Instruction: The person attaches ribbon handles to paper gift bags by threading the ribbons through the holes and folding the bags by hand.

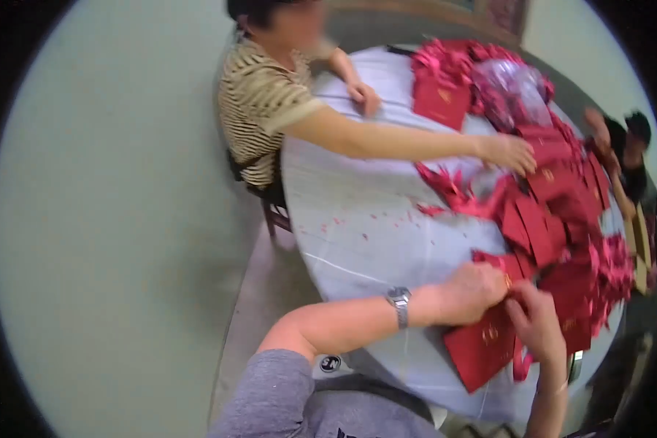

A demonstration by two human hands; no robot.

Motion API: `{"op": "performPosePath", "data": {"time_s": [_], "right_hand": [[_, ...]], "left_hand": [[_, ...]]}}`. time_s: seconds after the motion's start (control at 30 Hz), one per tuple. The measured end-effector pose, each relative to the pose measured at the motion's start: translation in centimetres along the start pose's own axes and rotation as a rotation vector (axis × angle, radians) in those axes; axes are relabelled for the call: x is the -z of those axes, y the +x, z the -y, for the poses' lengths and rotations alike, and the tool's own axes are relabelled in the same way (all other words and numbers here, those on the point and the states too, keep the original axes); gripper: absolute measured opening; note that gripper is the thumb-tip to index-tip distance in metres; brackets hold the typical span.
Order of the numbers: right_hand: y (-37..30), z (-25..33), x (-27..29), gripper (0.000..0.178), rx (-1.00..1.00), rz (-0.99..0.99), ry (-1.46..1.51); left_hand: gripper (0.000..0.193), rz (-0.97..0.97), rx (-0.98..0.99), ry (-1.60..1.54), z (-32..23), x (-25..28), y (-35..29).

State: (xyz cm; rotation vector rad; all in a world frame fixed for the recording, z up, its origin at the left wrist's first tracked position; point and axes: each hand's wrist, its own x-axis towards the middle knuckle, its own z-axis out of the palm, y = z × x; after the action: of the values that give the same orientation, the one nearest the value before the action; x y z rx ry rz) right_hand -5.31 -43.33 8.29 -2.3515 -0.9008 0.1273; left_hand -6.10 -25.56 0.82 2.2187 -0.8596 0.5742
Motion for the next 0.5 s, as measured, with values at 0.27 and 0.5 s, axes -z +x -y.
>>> {"op": "performPosePath", "data": {"time_s": [0.27,0.5], "right_hand": [[2.2,-2.9,0.6,0.011,-0.035,0.114,0.093],[-0.1,-3.4,0.0,0.009,-0.215,0.056,0.218]], "left_hand": [[0.003,0.057,0.291,0.241,5.7,5.5,0.4],[0.017,-0.068,0.389,0.059,5.1,5.1,0.3]]}}
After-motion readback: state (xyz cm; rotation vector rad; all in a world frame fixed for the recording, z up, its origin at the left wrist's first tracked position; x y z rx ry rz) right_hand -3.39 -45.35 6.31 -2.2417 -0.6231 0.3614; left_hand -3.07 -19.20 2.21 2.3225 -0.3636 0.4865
